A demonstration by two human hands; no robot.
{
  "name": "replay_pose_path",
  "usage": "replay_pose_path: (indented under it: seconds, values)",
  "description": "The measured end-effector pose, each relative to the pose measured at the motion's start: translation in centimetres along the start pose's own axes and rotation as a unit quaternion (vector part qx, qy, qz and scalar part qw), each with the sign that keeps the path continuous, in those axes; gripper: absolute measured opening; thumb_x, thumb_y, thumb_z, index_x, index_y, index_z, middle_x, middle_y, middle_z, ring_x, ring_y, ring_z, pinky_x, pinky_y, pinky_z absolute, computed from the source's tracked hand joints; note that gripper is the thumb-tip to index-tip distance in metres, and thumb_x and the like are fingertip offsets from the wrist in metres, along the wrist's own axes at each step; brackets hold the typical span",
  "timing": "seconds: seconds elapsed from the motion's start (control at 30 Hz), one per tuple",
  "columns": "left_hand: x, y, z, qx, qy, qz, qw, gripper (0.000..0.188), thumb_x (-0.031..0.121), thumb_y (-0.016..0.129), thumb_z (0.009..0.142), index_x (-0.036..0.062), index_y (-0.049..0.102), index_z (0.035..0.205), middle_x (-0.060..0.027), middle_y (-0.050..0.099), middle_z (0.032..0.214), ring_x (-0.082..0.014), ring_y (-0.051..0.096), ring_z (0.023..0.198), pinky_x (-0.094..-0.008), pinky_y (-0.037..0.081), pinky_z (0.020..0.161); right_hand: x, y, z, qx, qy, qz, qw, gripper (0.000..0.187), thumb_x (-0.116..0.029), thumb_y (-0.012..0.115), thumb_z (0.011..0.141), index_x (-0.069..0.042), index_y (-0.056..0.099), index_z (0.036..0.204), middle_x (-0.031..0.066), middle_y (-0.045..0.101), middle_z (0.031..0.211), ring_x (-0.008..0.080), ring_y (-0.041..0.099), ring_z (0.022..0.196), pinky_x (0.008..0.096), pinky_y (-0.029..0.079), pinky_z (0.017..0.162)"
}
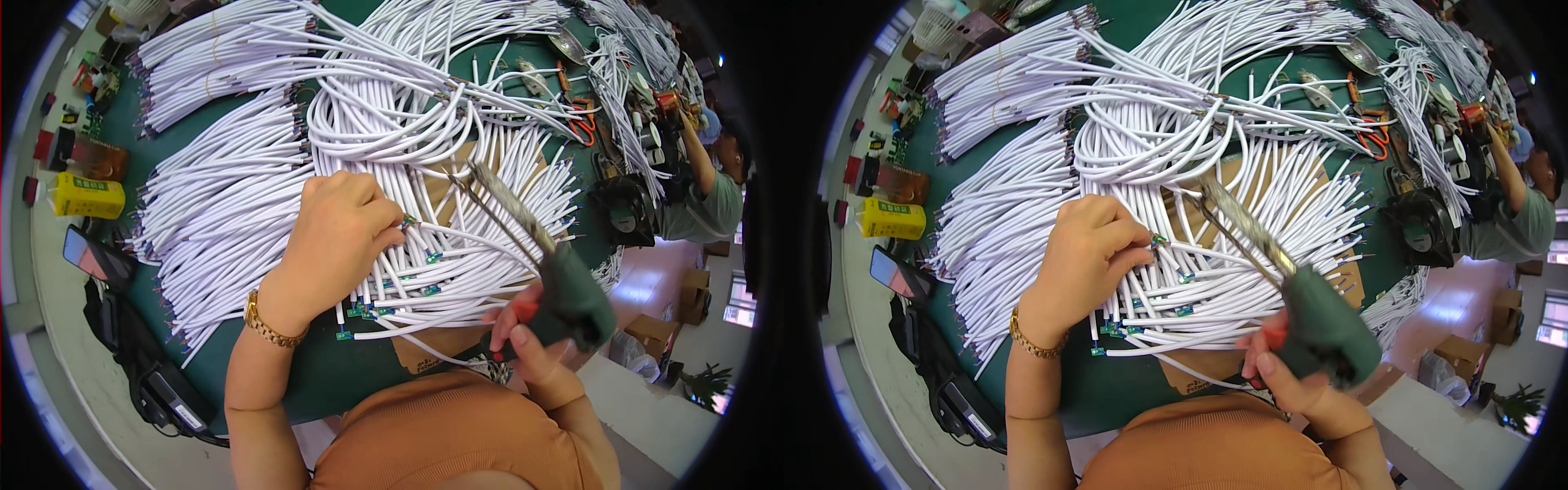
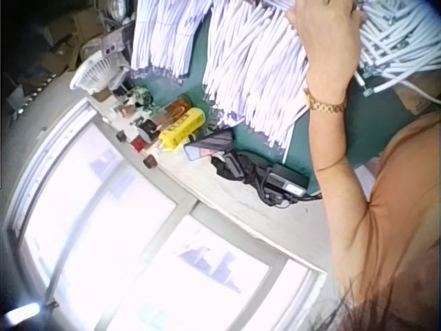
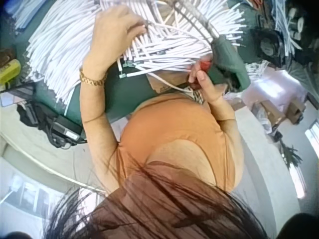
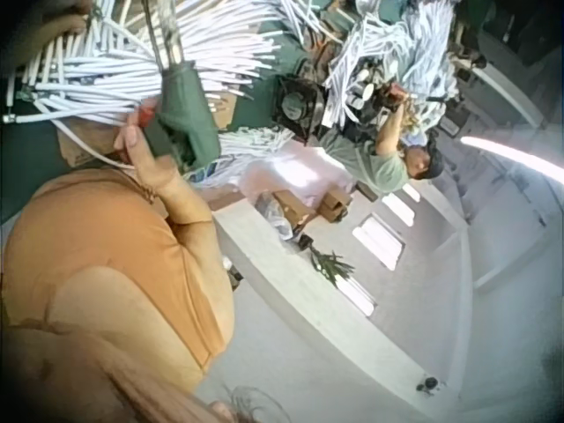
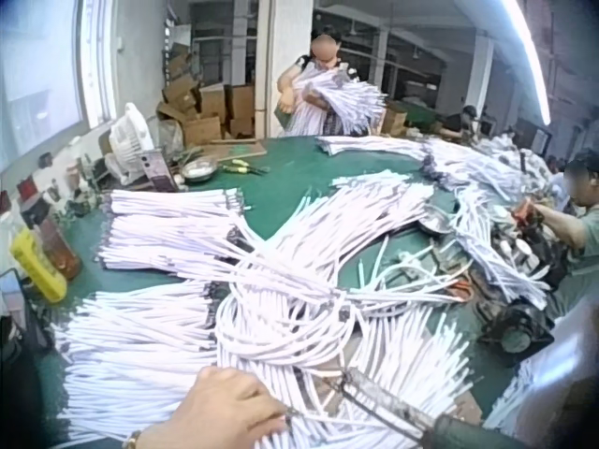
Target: The person applies heat to the connectors of white cables using a heat gun.
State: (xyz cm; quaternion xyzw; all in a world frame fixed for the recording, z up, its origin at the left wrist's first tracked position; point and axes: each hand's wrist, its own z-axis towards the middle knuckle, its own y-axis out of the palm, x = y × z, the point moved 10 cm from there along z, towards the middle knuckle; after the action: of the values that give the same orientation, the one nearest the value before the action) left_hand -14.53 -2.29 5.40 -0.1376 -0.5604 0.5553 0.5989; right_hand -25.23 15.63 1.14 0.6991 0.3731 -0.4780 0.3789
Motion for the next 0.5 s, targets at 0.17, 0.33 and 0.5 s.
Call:
replay_pose_path:
  seconds: [0.17,0.33,0.5]
  values:
    - [0.9,0.5,-0.7,0.006,0.014,0.078,0.997,0.008,0.011,0.067,0.069,0.0115,0.062,0.075,-0.0002,0.054,0.077,-0.0194,0.052,0.079,-0.0387,0.035,0.078,-1.8,2.9,5.2,-0.061,-0.011,0.153,0.986,0.045,-0.022,0.066,0.076,-0.004,0.039,0.108,0.0037,0.046,0.064,0.0144,0.051,0.052,0.0427,0.039,0.099]
    - [0.7,0.3,-0.4,0.027,0.01,0.06,0.998,0.008,0.011,0.068,0.069,0.0122,0.062,0.075,0.0,0.051,0.076,-0.0209,0.05,0.086,-0.0497,0.029,0.09,-1.1,4.0,7.6,-0.078,-0.052,0.18,0.979,0.04,-0.015,0.058,0.08,-0.005,0.038,0.113,0.0067,0.05,0.071,0.0135,0.052,0.054,0.0446,0.035,0.103]
    - [0.9,1.1,0.4,-0.026,0.002,0.086,0.996,0.009,0.012,0.068,0.069,0.0104,0.061,0.074,-0.0014,0.05,0.078,-0.0239,0.048,0.092,-0.0661,0.02,0.095,-0.5,3.9,7.5,-0.076,-0.033,0.186,0.979,0.038,-0.012,0.057,0.081,-0.005,0.038,0.114,0.007,0.053,0.073,0.0123,0.053,0.054,0.0447,0.035,0.103]
